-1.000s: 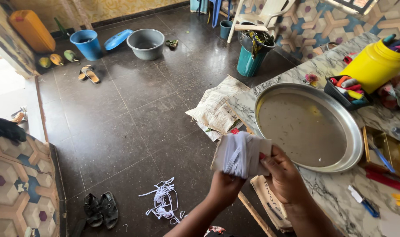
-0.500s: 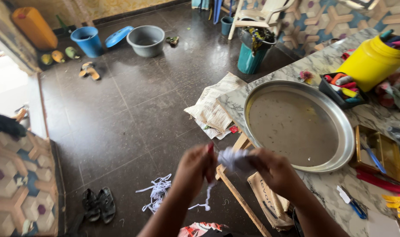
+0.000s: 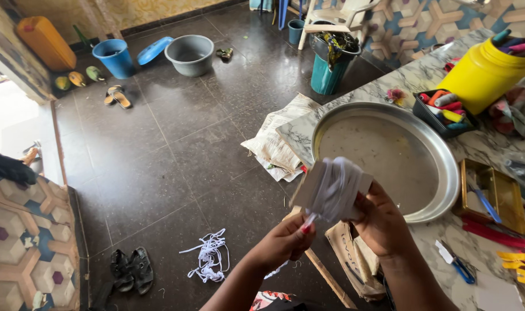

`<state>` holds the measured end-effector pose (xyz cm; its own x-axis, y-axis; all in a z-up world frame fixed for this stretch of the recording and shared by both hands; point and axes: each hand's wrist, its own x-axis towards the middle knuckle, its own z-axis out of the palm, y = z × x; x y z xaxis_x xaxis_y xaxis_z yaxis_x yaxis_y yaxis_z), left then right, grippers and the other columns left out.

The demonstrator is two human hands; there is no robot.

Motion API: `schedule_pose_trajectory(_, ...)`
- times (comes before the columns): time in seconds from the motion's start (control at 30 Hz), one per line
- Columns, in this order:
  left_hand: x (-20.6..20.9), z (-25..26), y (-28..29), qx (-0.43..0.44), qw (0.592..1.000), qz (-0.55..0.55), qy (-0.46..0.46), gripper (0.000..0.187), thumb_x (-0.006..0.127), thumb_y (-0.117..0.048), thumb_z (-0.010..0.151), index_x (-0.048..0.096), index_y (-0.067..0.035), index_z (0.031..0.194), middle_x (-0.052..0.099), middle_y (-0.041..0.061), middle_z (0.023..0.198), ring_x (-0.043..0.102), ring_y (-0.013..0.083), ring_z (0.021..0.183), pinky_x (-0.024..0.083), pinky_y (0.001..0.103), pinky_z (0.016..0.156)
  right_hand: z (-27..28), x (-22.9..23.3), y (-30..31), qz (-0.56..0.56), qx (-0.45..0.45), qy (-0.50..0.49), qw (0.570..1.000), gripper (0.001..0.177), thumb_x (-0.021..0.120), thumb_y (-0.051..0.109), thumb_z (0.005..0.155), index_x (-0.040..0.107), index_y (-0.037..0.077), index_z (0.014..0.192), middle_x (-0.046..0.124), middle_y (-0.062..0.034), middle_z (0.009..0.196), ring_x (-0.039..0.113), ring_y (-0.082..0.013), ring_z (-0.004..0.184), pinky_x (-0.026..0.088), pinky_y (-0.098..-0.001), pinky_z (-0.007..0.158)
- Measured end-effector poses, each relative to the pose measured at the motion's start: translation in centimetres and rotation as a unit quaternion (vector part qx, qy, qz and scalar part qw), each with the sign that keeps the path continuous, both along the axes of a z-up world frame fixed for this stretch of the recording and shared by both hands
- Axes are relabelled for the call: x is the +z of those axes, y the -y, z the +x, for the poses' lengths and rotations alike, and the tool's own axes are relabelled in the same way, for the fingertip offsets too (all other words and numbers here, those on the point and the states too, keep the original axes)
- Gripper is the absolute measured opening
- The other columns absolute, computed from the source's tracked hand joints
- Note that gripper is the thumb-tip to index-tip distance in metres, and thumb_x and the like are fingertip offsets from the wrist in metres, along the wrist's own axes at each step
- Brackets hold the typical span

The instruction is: The person repeatedly folds a long white fabric strip by hand into a compact bundle and places it on a metal tray. The person handles the strip continuously, folding and restacking it without using tools.

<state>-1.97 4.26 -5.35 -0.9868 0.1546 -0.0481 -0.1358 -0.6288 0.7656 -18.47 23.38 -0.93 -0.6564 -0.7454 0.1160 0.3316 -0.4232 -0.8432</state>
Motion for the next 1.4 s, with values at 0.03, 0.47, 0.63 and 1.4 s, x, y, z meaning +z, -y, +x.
schedule_pose_trajectory(0.03,0.2,0.1,-0.3,0.023,0.999,-0.022,-0.001,0.022,0.048,-0.031,0.109,0.058,-0.015,0.097,0.043,-0.006,0.069,0.033,0.0065,0.056,0.03,0.023,0.05,-0.1,-0.1,0.1,-0.014,-0.005,0.013,1.0,0.042,0.057,0.017,0.105,0.055,0.005,0.145,0.069,-0.012,0.119,0.068,-0.0202,0.098,0.057,-0.0389,0.084)
schedule_pose_trajectory(0.47,-1.9,2.6,-0.8,0.134,0.979,-0.119,-0.092,0.038,0.049,-0.031,0.112,0.056,-0.012,0.08,0.047,-0.003,0.068,0.04,0.0113,0.06,0.036,0.026,0.056,0.2,0.2,3.1,0.146,-0.199,-0.364,0.898,0.018,0.054,0.018,0.105,0.06,0.004,0.114,0.071,-0.0088,0.095,0.069,-0.0145,0.082,0.062,-0.0319,0.071)
schedule_pose_trajectory(0.63,1.4,2.7,3.5,0.264,0.964,-0.028,-0.029,0.039,0.056,-0.033,0.107,0.056,-0.011,0.075,0.044,-0.003,0.062,0.034,0.0104,0.052,0.029,0.028,0.049,1.4,-2.5,2.4,0.315,-0.137,-0.458,0.82,0.019,0.059,0.019,0.102,0.055,0.003,0.092,0.063,-0.0088,0.074,0.06,-0.0156,0.064,0.054,-0.0307,0.057)
schedule_pose_trajectory(1.4,2.5,3.5,-0.7,0.029,0.981,-0.188,-0.04,0.046,0.047,-0.043,0.111,0.067,-0.005,0.094,0.046,-0.006,0.066,0.037,0.0069,0.057,0.033,0.023,0.054,1.4,-1.0,1.4,0.157,-0.258,-0.311,0.901,0.022,0.061,0.018,0.105,0.06,0.003,0.121,0.071,-0.0093,0.102,0.067,-0.016,0.087,0.058,-0.033,0.077)
